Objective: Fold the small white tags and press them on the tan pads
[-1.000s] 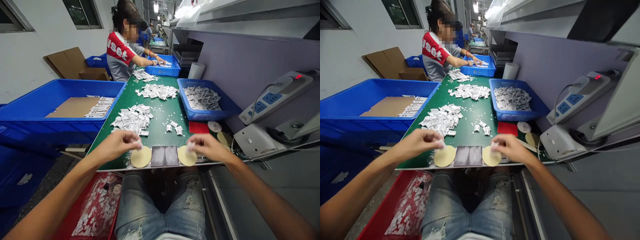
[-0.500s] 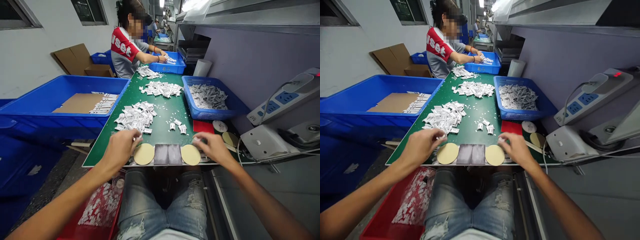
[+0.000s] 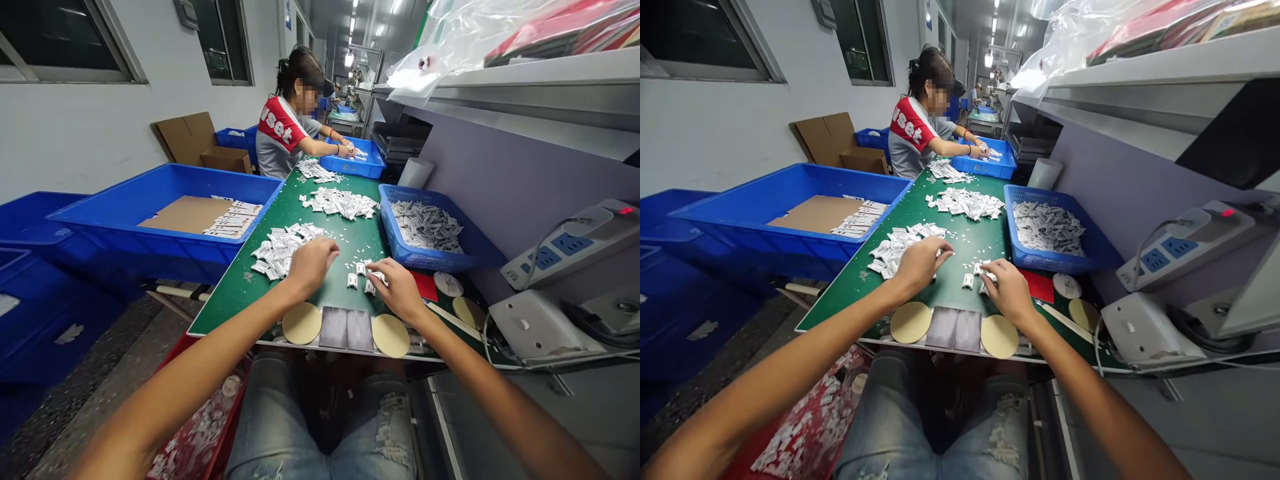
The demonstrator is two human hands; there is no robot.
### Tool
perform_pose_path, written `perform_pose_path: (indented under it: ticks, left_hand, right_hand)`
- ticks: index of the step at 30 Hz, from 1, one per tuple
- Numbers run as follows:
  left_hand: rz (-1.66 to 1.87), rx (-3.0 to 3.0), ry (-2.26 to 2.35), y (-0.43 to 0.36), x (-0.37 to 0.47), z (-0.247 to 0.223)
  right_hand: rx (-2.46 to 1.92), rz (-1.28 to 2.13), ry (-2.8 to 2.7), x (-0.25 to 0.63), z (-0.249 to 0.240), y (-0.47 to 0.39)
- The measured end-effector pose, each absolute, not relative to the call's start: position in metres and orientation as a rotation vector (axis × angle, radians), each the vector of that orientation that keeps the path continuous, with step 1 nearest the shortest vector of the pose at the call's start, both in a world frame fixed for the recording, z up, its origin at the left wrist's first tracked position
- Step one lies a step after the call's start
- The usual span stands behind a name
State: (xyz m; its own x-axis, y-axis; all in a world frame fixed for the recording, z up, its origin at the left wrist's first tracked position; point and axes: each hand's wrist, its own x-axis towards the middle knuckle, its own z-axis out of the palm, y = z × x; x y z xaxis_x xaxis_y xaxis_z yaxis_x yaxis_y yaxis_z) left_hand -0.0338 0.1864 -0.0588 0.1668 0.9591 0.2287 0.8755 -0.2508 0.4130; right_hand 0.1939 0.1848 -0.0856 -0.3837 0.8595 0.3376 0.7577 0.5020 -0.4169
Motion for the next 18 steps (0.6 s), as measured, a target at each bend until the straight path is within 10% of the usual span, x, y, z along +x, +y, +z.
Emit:
perform_pose_path:
  ticks: [18]
  left_hand:
    - [0.289,2.195,2.100,0.205,-0.034,-0.072]
  right_hand:
    - [-1.486,0.878,-1.920,0.125,-0.060,0.247]
